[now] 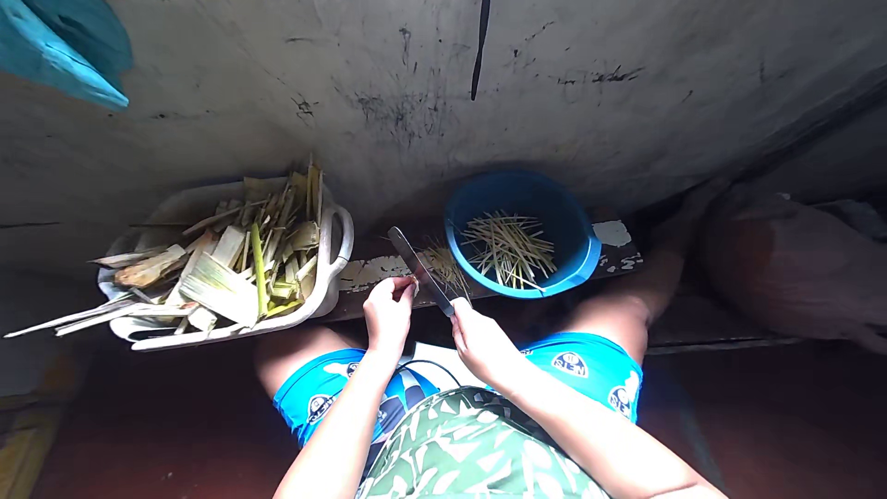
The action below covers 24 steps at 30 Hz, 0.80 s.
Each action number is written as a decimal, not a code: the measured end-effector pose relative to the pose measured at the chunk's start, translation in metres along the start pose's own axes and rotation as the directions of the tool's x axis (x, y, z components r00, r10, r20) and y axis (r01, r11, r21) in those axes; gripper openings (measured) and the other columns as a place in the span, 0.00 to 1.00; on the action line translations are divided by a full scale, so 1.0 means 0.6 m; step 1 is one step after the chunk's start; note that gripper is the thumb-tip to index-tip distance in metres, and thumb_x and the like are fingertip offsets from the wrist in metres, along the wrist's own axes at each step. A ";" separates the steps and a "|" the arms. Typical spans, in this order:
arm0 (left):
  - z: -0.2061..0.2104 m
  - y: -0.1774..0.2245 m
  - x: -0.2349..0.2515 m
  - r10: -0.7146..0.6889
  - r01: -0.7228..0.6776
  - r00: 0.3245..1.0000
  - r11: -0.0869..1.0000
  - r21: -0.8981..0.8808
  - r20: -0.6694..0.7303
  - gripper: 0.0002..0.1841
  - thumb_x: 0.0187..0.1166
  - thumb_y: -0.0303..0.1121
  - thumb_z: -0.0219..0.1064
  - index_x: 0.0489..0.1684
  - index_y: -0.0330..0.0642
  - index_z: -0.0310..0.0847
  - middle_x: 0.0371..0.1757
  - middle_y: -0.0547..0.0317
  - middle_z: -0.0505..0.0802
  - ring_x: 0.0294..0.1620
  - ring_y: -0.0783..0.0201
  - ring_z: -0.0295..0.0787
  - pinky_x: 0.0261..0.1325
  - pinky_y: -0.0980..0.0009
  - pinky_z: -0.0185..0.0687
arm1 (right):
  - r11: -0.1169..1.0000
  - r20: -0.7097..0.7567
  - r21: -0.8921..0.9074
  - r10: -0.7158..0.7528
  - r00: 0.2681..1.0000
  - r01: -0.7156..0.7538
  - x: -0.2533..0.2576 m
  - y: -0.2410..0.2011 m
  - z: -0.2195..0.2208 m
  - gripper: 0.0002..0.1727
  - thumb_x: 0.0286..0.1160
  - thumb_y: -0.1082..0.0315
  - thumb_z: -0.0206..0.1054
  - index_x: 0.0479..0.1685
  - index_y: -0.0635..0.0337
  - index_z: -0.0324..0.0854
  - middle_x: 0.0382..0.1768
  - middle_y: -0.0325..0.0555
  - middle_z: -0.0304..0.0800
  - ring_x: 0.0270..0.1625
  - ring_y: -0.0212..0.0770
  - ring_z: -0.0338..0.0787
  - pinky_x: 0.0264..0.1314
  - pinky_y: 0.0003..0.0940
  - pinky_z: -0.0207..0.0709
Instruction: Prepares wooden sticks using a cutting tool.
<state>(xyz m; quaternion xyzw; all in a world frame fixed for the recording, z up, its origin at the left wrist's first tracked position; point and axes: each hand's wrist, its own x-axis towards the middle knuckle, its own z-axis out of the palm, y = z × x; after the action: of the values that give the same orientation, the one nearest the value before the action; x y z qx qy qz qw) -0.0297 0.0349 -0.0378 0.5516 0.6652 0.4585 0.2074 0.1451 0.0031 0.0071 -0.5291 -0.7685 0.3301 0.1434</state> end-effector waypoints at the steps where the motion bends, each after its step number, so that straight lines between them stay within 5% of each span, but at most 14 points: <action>1: -0.001 -0.001 0.000 0.015 -0.015 1.000 1.000 0.004 -0.008 0.06 0.74 0.27 0.75 0.43 0.36 0.93 0.43 0.52 0.97 0.47 0.70 0.95 0.59 0.73 0.89 | 1.000 0.017 -0.019 0.013 1.000 -0.013 0.000 -0.004 -0.002 0.16 0.92 0.67 0.45 0.65 0.65 0.72 0.40 0.54 0.87 0.44 0.50 0.92 0.49 0.43 0.84; 11: 0.002 -0.013 -0.006 0.077 -0.075 0.993 0.997 0.028 -0.087 0.06 0.74 0.22 0.70 0.40 0.34 0.93 0.41 0.52 0.97 0.47 0.69 0.95 0.59 0.73 0.88 | 0.972 0.223 -0.188 0.182 0.957 -0.141 0.008 -0.021 0.007 0.17 0.93 0.69 0.42 0.72 0.64 0.65 0.48 0.58 0.87 0.55 0.56 0.92 0.55 0.50 0.84; 24: 0.001 -0.025 0.000 0.072 -0.074 0.994 0.997 -0.019 -0.081 0.06 0.75 0.25 0.73 0.43 0.32 0.91 0.42 0.51 0.96 0.42 0.71 0.94 0.53 0.76 0.90 | 0.949 0.289 -0.252 0.263 0.920 -0.191 0.029 0.031 0.059 0.19 0.92 0.71 0.42 0.76 0.62 0.63 0.52 0.61 0.87 0.59 0.60 0.91 0.59 0.53 0.83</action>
<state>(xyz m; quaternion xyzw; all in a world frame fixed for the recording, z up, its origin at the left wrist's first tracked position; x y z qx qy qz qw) -0.0374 0.0352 -0.0506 0.5544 0.6472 0.4949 0.1697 0.1314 0.0102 -0.0339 -0.5671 -0.7461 0.3392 -0.0814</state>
